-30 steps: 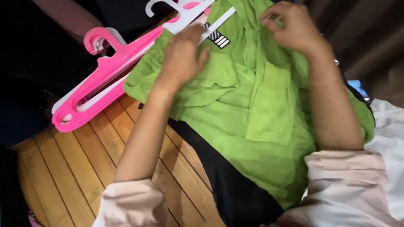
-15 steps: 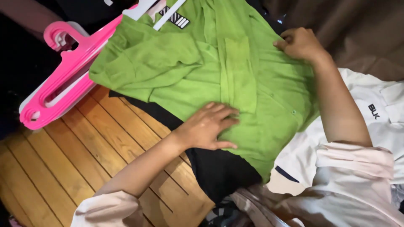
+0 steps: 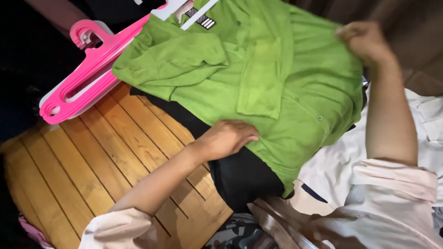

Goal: The person folds a green button-up shirt and places it on a hanger. They then fold a black t-shirt and place it on a pink hanger. Finally, they fold another black t-shirt with a graphic print.

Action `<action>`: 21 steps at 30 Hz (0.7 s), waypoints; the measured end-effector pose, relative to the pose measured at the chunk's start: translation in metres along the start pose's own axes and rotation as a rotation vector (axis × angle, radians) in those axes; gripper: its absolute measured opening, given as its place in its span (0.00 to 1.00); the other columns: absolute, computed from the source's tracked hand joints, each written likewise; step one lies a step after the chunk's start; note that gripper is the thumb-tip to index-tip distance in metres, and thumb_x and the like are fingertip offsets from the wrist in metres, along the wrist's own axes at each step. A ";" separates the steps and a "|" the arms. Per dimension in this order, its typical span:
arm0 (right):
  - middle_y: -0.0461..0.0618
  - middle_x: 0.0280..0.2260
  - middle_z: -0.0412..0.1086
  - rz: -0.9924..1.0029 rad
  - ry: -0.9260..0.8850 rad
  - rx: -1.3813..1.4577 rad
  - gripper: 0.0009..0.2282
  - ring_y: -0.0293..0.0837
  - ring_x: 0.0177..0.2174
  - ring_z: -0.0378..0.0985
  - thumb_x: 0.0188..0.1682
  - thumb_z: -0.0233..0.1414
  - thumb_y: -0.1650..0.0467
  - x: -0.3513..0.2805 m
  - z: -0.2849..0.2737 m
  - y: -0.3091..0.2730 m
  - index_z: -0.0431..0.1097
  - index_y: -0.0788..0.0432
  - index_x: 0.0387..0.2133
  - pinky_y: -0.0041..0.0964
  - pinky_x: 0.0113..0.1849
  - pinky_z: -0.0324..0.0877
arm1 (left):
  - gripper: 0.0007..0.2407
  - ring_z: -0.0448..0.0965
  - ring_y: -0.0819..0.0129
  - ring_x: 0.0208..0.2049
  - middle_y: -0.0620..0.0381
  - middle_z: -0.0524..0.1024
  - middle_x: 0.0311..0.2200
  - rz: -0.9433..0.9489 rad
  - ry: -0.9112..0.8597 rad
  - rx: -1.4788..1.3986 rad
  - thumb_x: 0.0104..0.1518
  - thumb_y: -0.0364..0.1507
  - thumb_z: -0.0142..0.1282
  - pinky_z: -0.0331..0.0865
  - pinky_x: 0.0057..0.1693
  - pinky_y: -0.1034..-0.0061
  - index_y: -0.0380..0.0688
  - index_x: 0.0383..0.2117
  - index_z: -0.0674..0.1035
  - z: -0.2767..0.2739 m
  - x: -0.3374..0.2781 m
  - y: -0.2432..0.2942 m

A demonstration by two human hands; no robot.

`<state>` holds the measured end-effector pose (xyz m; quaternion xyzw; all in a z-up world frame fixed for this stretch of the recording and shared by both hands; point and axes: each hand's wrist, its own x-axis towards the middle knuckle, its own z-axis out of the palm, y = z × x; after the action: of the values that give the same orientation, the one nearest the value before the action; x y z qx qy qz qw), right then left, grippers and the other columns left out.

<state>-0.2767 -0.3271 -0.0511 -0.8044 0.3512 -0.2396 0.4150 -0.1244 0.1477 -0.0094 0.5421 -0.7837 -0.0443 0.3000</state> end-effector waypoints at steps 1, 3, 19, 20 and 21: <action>0.36 0.41 0.77 -0.002 -0.001 -0.001 0.04 0.26 0.39 0.74 0.60 0.61 0.65 0.002 -0.010 0.005 0.77 0.46 0.36 0.27 0.40 0.72 | 0.07 0.81 0.59 0.32 0.56 0.80 0.32 0.000 0.002 0.000 0.68 0.31 0.50 0.72 0.39 0.67 0.44 0.35 0.78 -0.002 0.004 0.006; 0.33 0.30 0.67 -0.014 0.105 -0.260 0.09 0.31 0.31 0.64 0.65 0.59 0.61 0.004 -0.028 0.016 0.76 0.50 0.37 0.36 0.30 0.62 | 0.08 0.81 0.62 0.26 0.56 0.79 0.28 -0.033 -0.023 -0.304 0.69 0.32 0.47 0.71 0.37 0.71 0.43 0.39 0.77 -0.004 0.010 0.019; 0.45 0.53 0.71 0.533 -0.277 -0.420 0.55 0.45 0.52 0.69 0.41 0.63 0.56 -0.091 -0.049 -0.009 0.23 0.61 0.70 0.42 0.53 0.59 | 0.09 0.75 0.58 0.36 0.53 0.75 0.39 0.202 -0.066 0.088 0.59 0.27 0.55 0.65 0.43 0.65 0.45 0.44 0.82 0.070 0.025 0.031; 0.43 0.44 0.73 0.402 -0.353 -0.280 0.29 0.39 0.44 0.69 0.48 0.61 0.61 -0.087 -0.058 0.029 0.50 0.59 0.53 0.36 0.46 0.61 | 0.07 0.75 0.57 0.41 0.51 0.75 0.46 0.240 -0.049 0.138 0.61 0.26 0.54 0.64 0.46 0.65 0.46 0.42 0.81 0.079 0.027 0.029; 0.40 0.34 0.74 0.268 -0.424 -0.138 0.06 0.33 0.36 0.69 0.56 0.59 0.67 -0.083 -0.067 0.067 0.76 0.57 0.36 0.30 0.39 0.63 | 0.05 0.75 0.56 0.46 0.49 0.75 0.52 0.278 -0.031 0.189 0.62 0.26 0.53 0.63 0.50 0.64 0.47 0.40 0.80 0.088 0.030 0.028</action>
<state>-0.4002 -0.3246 -0.0787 -0.8094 0.3755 0.0159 0.4513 -0.2002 0.1105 -0.0572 0.4533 -0.8564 0.0632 0.2389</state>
